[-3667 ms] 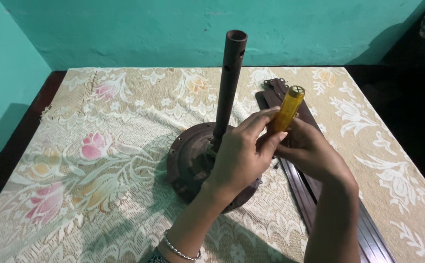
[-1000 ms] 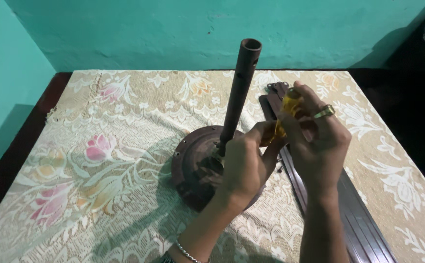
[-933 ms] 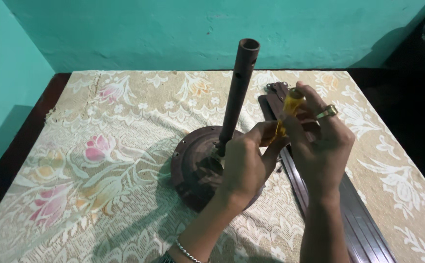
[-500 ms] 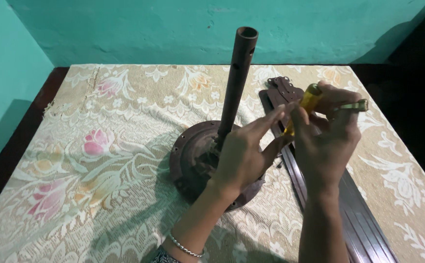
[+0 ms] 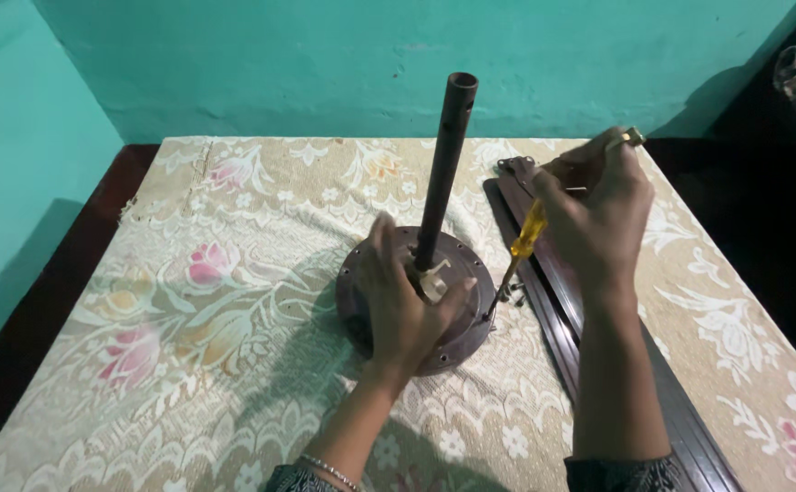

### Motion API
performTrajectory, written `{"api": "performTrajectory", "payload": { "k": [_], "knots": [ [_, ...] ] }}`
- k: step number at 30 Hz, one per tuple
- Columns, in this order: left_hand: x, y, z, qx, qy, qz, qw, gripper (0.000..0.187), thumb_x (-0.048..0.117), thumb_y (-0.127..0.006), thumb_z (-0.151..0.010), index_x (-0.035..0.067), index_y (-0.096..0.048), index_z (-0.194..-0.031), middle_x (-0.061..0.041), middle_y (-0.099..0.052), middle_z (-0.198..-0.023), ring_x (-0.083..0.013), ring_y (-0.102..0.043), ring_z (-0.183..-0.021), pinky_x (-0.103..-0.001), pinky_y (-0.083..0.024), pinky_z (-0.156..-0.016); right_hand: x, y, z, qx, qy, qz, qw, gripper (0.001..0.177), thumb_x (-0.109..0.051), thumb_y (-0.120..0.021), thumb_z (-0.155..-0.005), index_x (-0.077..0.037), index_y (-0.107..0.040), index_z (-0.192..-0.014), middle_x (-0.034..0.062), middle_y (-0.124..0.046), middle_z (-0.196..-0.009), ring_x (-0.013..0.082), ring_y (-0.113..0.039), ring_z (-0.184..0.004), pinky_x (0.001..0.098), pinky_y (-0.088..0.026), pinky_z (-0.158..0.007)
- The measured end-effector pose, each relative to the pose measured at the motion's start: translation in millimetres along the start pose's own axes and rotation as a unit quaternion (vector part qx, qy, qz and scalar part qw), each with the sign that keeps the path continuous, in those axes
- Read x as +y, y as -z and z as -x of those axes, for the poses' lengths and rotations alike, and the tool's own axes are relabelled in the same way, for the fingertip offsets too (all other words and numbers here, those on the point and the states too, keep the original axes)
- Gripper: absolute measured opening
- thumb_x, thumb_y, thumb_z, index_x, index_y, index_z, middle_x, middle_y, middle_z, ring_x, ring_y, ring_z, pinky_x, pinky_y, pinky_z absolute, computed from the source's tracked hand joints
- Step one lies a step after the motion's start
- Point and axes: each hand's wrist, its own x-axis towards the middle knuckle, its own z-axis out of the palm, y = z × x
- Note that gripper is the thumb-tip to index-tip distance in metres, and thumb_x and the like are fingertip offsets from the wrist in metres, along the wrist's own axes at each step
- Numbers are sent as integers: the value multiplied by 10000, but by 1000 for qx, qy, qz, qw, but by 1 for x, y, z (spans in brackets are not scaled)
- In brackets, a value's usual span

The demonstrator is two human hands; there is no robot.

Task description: The person uses a yellow-handled screwdriver to remove screws from the central hub of a ceiling fan. They loosen and remove multiple screws while holding the fan hub steady, then place the removed screws on the table.

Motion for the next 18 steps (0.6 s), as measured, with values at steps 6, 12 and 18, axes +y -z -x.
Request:
{"api": "performTrajectory", "payload": {
  "k": [6, 12, 18],
  "knots": [
    [-10, -7, 6, -112, 57, -49, 991, 942, 436, -879, -705, -15, -456, -1416, -204, -655, -1289, -339, -615, -1244, -565, -352, -1142, 58, -45, 28, -4, -118, -244, 963, 256, -254, -564, -1057, -48, -573, -1210, 114, -575, -862, 155, -559, -612, 274, -489, -476],
    [-13, -14, 7, -109, 45, -55, 991, 751, 392, -831, -794, 4, -518, -1355, -196, -686, -1217, -353, -647, -1184, -557, -352, -1182, 56, -55, 68, 96, -39, -153, 983, 194, -236, -527, -1130, -80, -631, -1080, 15, -564, -756, 92, -511, -578, 217, -441, -534],
    [-19, -18, 14, -115, 74, -43, 990, 764, 430, -803, -814, 25, -505, -1390, -181, -680, -1199, -340, -655, -1153, -551, -342, -1184, 48, -27, 16, 88, 79, -319, 940, 22, -68, -525, -1227, -48, -523, -1219, 4, -466, -841, 93, -502, -650, 251, -464, -587]
  ]
}}
